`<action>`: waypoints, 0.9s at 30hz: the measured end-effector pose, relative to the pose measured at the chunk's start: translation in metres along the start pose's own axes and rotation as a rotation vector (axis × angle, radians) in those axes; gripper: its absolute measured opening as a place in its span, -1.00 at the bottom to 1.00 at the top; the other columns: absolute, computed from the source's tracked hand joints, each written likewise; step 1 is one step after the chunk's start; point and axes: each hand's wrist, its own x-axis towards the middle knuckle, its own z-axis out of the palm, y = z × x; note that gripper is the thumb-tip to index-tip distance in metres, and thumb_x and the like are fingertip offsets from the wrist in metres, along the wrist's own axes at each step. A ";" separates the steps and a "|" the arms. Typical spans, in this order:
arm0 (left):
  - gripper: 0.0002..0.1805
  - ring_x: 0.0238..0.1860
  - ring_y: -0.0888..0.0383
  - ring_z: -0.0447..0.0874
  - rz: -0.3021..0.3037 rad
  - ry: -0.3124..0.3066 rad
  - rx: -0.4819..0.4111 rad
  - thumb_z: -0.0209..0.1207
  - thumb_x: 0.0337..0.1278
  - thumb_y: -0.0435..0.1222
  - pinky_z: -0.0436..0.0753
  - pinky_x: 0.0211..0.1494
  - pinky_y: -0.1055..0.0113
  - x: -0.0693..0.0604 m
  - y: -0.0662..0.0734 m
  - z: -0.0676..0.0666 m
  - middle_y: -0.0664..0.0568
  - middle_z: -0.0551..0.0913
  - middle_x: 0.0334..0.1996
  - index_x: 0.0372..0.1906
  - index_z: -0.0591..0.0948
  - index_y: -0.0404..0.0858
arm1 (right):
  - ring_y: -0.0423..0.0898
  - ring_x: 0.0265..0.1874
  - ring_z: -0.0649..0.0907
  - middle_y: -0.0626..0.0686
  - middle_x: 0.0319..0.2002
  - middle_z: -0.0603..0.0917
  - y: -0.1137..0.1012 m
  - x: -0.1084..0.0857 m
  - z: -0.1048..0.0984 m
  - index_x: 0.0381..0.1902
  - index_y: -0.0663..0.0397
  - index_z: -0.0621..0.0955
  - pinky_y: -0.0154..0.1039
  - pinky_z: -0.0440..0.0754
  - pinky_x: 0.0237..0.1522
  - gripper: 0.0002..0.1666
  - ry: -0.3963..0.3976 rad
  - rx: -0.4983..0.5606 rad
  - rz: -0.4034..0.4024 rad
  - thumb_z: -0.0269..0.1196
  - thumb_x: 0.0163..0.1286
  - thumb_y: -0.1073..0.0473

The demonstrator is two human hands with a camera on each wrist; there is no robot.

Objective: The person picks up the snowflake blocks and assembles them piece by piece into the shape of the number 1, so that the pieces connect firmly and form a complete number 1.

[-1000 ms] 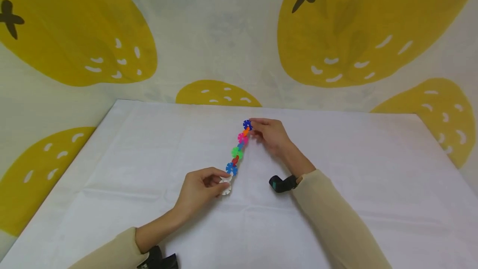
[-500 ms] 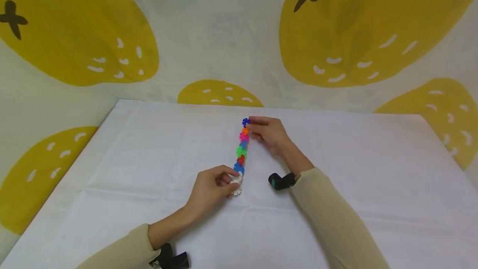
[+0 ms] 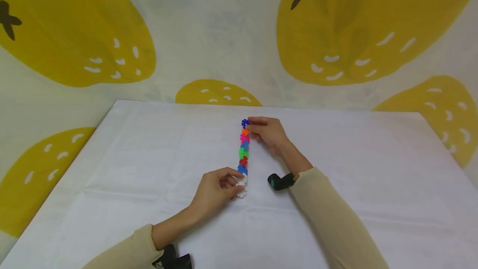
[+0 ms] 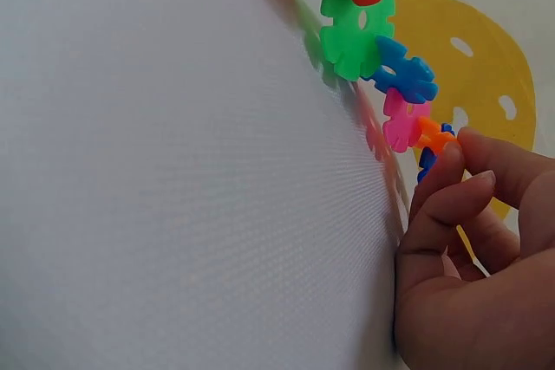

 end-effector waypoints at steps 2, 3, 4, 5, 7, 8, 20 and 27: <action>-0.78 -0.60 0.32 0.55 0.001 -0.004 0.007 0.40 -0.08 -0.43 0.58 -0.50 0.44 0.000 0.001 -0.001 0.16 0.59 -0.56 -0.23 0.70 -0.25 | -0.09 -0.33 0.67 0.14 0.03 0.62 0.001 0.000 -0.001 0.20 0.06 0.56 -0.42 0.56 -0.33 -0.51 -0.001 -0.009 -0.005 0.30 0.31 0.16; -0.78 -0.60 0.33 0.55 0.000 -0.007 0.010 0.40 -0.07 -0.43 0.58 -0.50 0.45 0.000 0.001 -0.001 0.16 0.59 -0.56 -0.23 0.70 -0.25 | -0.09 -0.33 0.66 0.14 0.02 0.62 0.002 0.000 -0.001 0.20 0.06 0.56 -0.42 0.56 -0.33 -0.51 -0.002 -0.015 -0.009 0.30 0.32 0.16; -0.78 -0.59 0.33 0.55 -0.001 -0.010 0.014 0.40 -0.07 -0.42 0.57 -0.49 0.45 0.000 0.001 -0.001 0.16 0.59 -0.56 -0.23 0.70 -0.25 | -0.08 -0.33 0.65 0.14 0.00 0.63 0.003 0.000 -0.001 0.20 0.05 0.56 -0.42 0.56 -0.33 -0.52 -0.001 -0.024 -0.011 0.30 0.32 0.16; -0.78 -0.59 0.33 0.55 -0.002 -0.012 0.017 0.40 -0.07 -0.42 0.57 -0.49 0.45 0.000 0.001 -0.001 0.17 0.59 -0.56 -0.23 0.70 -0.25 | -0.07 -0.33 0.64 0.14 -0.02 0.63 0.003 0.000 -0.001 0.19 0.04 0.56 -0.43 0.56 -0.33 -0.52 0.001 -0.033 -0.011 0.30 0.32 0.15; -0.79 -0.59 0.33 0.54 -0.003 -0.016 0.023 0.40 -0.06 -0.41 0.56 -0.49 0.46 -0.001 0.001 -0.002 0.17 0.59 -0.56 -0.23 0.70 -0.25 | -0.05 -0.31 0.63 0.13 -0.04 0.63 0.004 0.000 -0.002 0.20 0.02 0.56 -0.42 0.57 -0.30 -0.53 -0.002 -0.055 -0.016 0.29 0.33 0.13; -0.79 -0.58 0.33 0.54 -0.003 -0.018 0.025 0.40 -0.06 -0.40 0.55 -0.49 0.46 -0.001 0.001 -0.002 0.17 0.59 -0.56 -0.23 0.70 -0.25 | -0.04 -0.30 0.63 0.13 -0.04 0.63 0.004 0.000 -0.002 0.20 0.02 0.56 -0.42 0.57 -0.30 -0.52 -0.004 -0.059 -0.016 0.29 0.33 0.12; -0.78 -0.57 0.32 0.53 0.011 -0.038 0.024 0.41 -0.04 -0.34 0.56 -0.46 0.45 -0.001 -0.002 -0.001 0.19 0.60 -0.56 -0.22 0.69 -0.21 | -0.07 -0.33 0.65 0.18 -0.02 0.63 0.005 -0.003 -0.002 0.22 0.09 0.53 -0.43 0.58 -0.29 -0.51 -0.010 -0.048 -0.021 0.27 0.34 0.18; -0.77 -0.56 0.31 0.53 0.004 -0.049 0.037 0.42 -0.04 -0.32 0.56 -0.45 0.44 -0.001 -0.004 0.000 0.20 0.60 -0.55 -0.20 0.70 -0.17 | -0.05 -0.33 0.63 0.15 -0.04 0.63 0.006 -0.004 -0.002 0.22 0.05 0.54 -0.42 0.59 -0.29 -0.51 -0.009 -0.083 -0.027 0.27 0.34 0.14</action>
